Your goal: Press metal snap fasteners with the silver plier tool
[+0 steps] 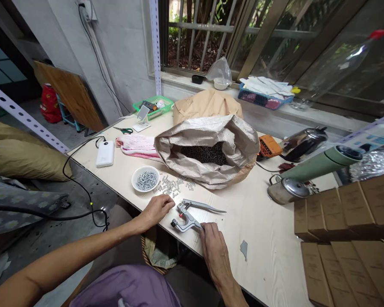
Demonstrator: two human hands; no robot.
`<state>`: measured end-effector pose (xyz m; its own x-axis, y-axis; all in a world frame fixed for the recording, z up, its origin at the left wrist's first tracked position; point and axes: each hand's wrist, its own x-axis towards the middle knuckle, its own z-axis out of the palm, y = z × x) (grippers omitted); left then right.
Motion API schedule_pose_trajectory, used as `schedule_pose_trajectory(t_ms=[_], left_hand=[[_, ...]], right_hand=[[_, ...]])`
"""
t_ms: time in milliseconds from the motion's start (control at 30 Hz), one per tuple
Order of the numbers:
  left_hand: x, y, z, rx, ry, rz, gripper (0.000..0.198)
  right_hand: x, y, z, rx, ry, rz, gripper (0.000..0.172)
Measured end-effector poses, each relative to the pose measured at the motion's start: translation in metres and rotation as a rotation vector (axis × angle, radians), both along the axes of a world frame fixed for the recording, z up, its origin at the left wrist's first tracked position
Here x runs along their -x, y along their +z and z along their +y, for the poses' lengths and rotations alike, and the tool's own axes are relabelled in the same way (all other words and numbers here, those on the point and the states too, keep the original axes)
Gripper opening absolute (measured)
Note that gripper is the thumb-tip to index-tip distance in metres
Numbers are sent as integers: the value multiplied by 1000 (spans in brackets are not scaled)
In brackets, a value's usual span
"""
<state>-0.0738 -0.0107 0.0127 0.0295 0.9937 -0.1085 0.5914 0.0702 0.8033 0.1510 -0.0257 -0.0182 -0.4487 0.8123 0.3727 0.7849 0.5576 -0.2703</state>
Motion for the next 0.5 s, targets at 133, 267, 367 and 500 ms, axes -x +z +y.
schedule_pose_trajectory(t_ms=[133, 267, 367, 500], left_hand=[[-1, -10, -2, -84, -100, 113, 24], [-9, -17, -11, -36, -314, 285, 12], [-16, -21, -16, 18, -390, 431, 11], [-23, -17, -13, 9, -425, 540, 12]], right_hand=[[-3, 10, 9, -8, -118, 70, 22], [-18, 18, 8, 36, -231, 134, 29], [-34, 20, -4, 108, -308, 168, 33], [-50, 10, -19, 102, -361, 144, 38]])
